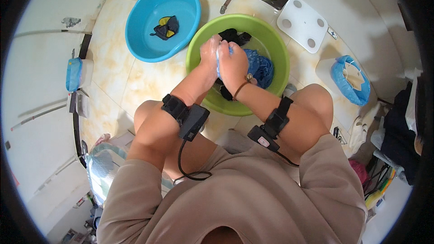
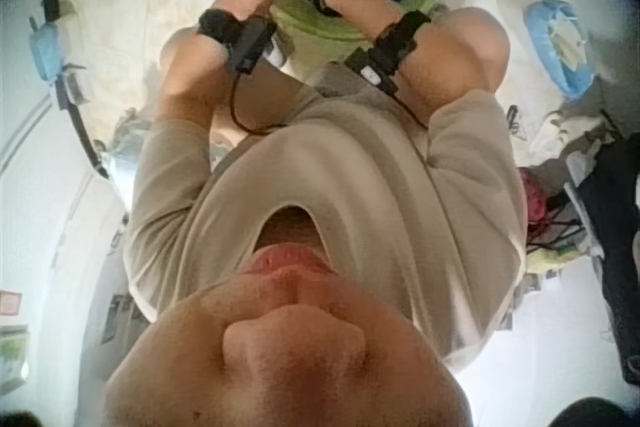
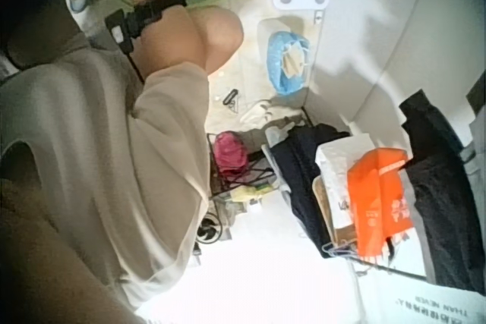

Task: The person washes a blue cloth and other garments in a green basin containing soapy water by rubbing and squeezing them with their hands.

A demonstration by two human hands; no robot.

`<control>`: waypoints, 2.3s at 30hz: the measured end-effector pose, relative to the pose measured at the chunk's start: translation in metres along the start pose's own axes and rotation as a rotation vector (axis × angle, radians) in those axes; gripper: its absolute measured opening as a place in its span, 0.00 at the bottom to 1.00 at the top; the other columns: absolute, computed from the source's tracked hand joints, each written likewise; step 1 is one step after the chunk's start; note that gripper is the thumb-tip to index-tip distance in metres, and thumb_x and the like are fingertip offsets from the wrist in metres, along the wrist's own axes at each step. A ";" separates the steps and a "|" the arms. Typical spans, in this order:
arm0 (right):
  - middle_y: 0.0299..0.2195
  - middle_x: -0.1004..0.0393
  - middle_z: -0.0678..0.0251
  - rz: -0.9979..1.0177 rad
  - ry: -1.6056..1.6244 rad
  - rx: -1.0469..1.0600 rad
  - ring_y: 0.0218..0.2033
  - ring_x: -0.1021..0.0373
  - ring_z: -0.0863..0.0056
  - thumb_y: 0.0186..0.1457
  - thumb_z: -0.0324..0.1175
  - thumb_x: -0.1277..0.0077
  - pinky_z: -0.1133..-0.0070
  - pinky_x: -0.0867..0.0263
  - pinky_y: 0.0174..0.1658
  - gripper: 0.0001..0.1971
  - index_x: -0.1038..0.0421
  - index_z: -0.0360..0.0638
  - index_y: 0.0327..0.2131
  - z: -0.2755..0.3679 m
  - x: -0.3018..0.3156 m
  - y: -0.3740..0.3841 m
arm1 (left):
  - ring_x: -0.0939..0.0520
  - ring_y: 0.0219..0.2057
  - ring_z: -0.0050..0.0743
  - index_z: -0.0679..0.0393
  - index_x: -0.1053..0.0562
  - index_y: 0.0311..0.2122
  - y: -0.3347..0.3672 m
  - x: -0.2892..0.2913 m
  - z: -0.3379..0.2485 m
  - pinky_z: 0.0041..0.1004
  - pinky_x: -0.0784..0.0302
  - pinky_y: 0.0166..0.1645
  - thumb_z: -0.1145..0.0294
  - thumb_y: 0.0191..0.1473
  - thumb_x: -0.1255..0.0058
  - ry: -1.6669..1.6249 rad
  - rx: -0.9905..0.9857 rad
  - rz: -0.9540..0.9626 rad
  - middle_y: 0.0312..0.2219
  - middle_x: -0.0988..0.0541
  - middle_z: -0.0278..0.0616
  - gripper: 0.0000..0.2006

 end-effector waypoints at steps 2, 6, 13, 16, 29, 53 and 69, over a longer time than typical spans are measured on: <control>0.29 0.31 0.44 0.007 0.006 0.000 0.33 0.35 0.46 0.52 0.45 0.64 0.62 0.40 0.38 0.21 0.31 0.35 0.27 -0.008 0.003 0.008 | 0.27 0.26 0.36 0.63 0.30 0.29 -0.008 -0.007 -0.012 0.34 0.31 0.30 0.62 0.53 0.61 -0.031 -0.131 -0.001 0.25 0.28 0.49 0.13; 0.29 0.31 0.43 0.004 0.092 -0.137 0.32 0.35 0.47 0.51 0.45 0.63 0.63 0.40 0.37 0.21 0.30 0.34 0.26 -0.028 0.014 0.044 | 0.30 0.24 0.29 0.62 0.31 0.27 -0.036 -0.029 -0.039 0.32 0.34 0.29 0.63 0.51 0.60 -0.490 0.295 -0.050 0.22 0.30 0.40 0.12; 0.27 0.31 0.44 0.058 -0.006 0.008 0.30 0.35 0.46 0.51 0.45 0.63 0.62 0.40 0.35 0.20 0.31 0.35 0.26 -0.013 0.005 -0.001 | 0.31 0.20 0.33 0.60 0.31 0.25 -0.025 -0.004 -0.046 0.31 0.35 0.26 0.61 0.48 0.60 -0.520 0.430 -0.064 0.20 0.31 0.41 0.12; 0.26 0.31 0.43 -0.012 0.051 -0.052 0.30 0.35 0.45 0.50 0.44 0.63 0.62 0.40 0.35 0.20 0.31 0.34 0.24 -0.018 0.008 0.007 | 0.32 0.20 0.32 0.60 0.31 0.23 -0.028 -0.011 -0.047 0.31 0.36 0.26 0.61 0.48 0.60 -0.551 0.369 -0.054 0.19 0.31 0.40 0.13; 0.26 0.30 0.45 0.014 0.105 -0.136 0.29 0.35 0.47 0.50 0.43 0.64 0.63 0.41 0.35 0.20 0.31 0.33 0.24 -0.022 0.013 0.016 | 0.29 0.22 0.47 0.68 0.30 0.19 -0.015 -0.014 -0.057 0.37 0.35 0.31 0.66 0.46 0.60 -0.228 0.106 -0.187 0.20 0.27 0.55 0.15; 0.23 0.32 0.44 0.073 0.023 0.022 0.27 0.36 0.49 0.54 0.42 0.65 0.66 0.42 0.32 0.22 0.33 0.30 0.23 -0.019 0.009 0.001 | 0.28 0.19 0.39 0.63 0.31 0.23 -0.017 -0.010 -0.043 0.38 0.34 0.26 0.59 0.50 0.62 -0.474 0.457 -0.084 0.18 0.29 0.52 0.16; 0.29 0.30 0.43 0.011 -0.132 -0.013 0.32 0.35 0.44 0.55 0.43 0.70 0.62 0.39 0.37 0.24 0.30 0.31 0.26 -0.030 0.017 0.029 | 0.26 0.25 0.46 0.65 0.32 0.23 -0.020 -0.028 -0.047 0.38 0.32 0.32 0.63 0.52 0.63 0.348 -0.060 0.013 0.21 0.28 0.55 0.15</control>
Point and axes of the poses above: each hand's wrist, its own y-axis towards the middle knuckle, its own x-axis out of the back of the hand, z = x × y, the point moved 3 cm from there along y, towards the middle knuckle
